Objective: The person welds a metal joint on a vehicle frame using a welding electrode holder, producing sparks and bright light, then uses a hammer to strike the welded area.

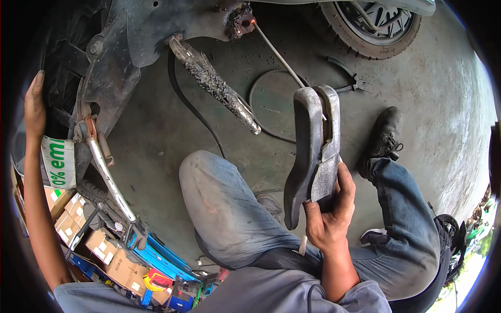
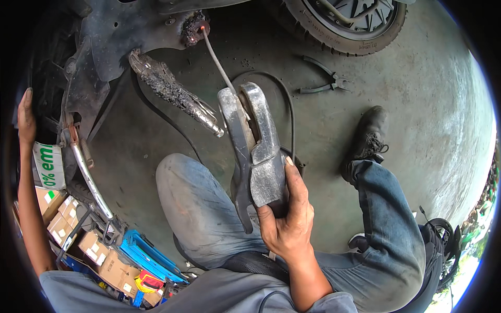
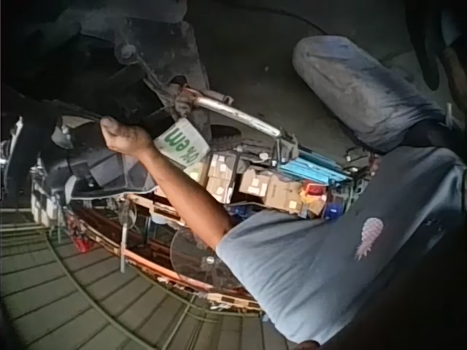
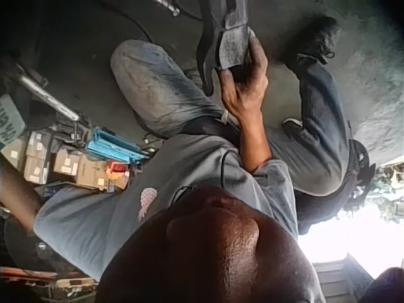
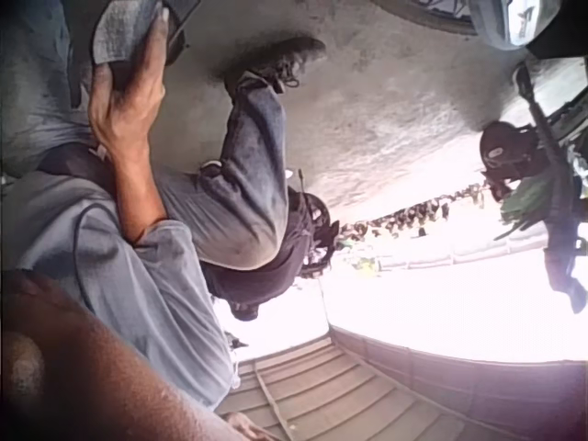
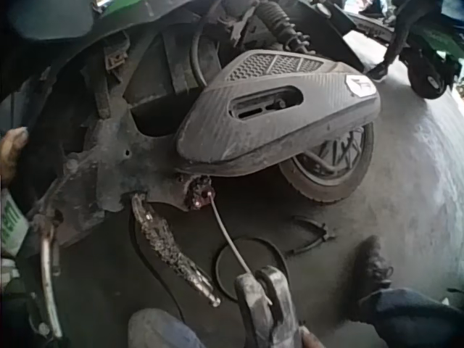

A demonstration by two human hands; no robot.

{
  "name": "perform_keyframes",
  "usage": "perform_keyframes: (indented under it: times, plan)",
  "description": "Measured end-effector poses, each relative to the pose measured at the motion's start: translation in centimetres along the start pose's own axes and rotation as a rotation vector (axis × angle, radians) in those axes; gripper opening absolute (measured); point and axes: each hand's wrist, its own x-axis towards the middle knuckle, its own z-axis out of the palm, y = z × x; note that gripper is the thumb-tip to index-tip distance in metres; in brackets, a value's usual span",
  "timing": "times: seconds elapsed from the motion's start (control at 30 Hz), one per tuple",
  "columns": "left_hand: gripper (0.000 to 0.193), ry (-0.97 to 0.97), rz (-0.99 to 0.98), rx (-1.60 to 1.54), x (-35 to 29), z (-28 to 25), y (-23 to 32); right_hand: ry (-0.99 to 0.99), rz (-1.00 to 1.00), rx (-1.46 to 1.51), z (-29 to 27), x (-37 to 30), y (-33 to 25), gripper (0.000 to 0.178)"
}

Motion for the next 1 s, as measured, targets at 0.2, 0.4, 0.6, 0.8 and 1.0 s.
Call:
perform_keyframes:
  times: [0.2, 0.4, 0.6, 0.8, 1.0]
  plan:
    - [0.044, -0.014, -0.004, 0.009, -0.4, -0.2, -0.4, -0.032, -0.018, 0.04, 0.3, 0.7, -0.2, 0.073]
    - [0.043, -0.016, -0.004, 0.014, -0.5, -0.4, -0.6, -0.028, -0.025, 0.024, 0.7, 1.1, -0.7, 0.073]
    - [0.043, -0.013, -0.013, 0.013, -0.6, -0.2, -0.9, -0.021, -0.032, 0.007, 0.8, 1.1, -0.7, 0.072]
    - [0.042, -0.014, -0.02, 0.015, -0.5, -0.2, -1.3, -0.02, -0.023, -0.002, 0.9, 1.3, -0.9, 0.072]
    - [0.042, -0.025, -0.032, 0.002, -0.4, -0.1, -1.7, 0.031, -0.06, -0.045, 1.0, 1.6, -0.9, 0.072]
